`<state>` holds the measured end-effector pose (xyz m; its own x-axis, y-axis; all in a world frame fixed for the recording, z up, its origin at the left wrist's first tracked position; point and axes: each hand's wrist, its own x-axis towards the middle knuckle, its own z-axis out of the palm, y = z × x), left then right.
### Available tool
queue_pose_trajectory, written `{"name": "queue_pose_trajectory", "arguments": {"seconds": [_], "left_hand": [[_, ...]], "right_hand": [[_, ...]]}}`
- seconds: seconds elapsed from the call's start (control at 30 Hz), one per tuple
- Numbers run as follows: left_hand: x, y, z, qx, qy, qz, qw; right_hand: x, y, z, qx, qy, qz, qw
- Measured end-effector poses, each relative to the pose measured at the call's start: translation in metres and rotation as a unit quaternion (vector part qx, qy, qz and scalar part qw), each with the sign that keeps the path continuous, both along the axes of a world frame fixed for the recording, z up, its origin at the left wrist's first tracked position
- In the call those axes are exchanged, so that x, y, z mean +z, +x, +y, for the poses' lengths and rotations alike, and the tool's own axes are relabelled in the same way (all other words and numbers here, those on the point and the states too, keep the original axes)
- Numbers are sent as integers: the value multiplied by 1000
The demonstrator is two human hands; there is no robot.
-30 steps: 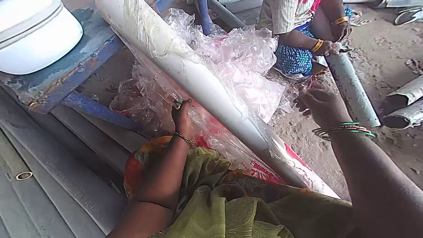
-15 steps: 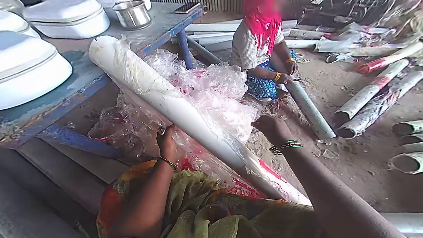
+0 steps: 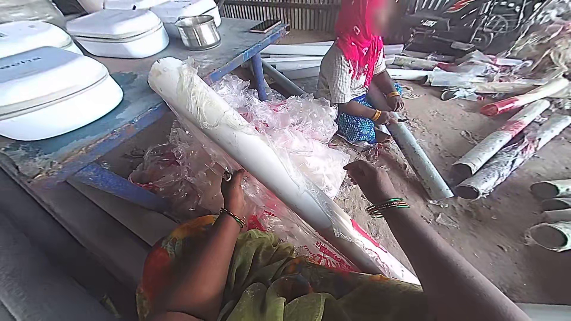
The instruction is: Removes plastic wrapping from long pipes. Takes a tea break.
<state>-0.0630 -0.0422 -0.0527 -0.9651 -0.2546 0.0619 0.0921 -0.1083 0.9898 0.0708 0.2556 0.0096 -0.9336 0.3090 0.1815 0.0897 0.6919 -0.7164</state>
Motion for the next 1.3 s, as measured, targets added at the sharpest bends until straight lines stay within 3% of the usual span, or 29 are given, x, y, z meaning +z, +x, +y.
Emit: {"name": "queue_pose_trajectory", "arguments": {"seconds": [0.63,0.97,1.3], "left_hand": [[5,-1,5,-7,16,0,1000],[7,7,0,-11,17,-16,1000],[10,11,0,-21,112,9,993]], "right_hand": [[10,-2,8,11,77,-42,996],[15,6,-1,-18,63,-64,996],[16,10,4,-39,87,-20,995]]}}
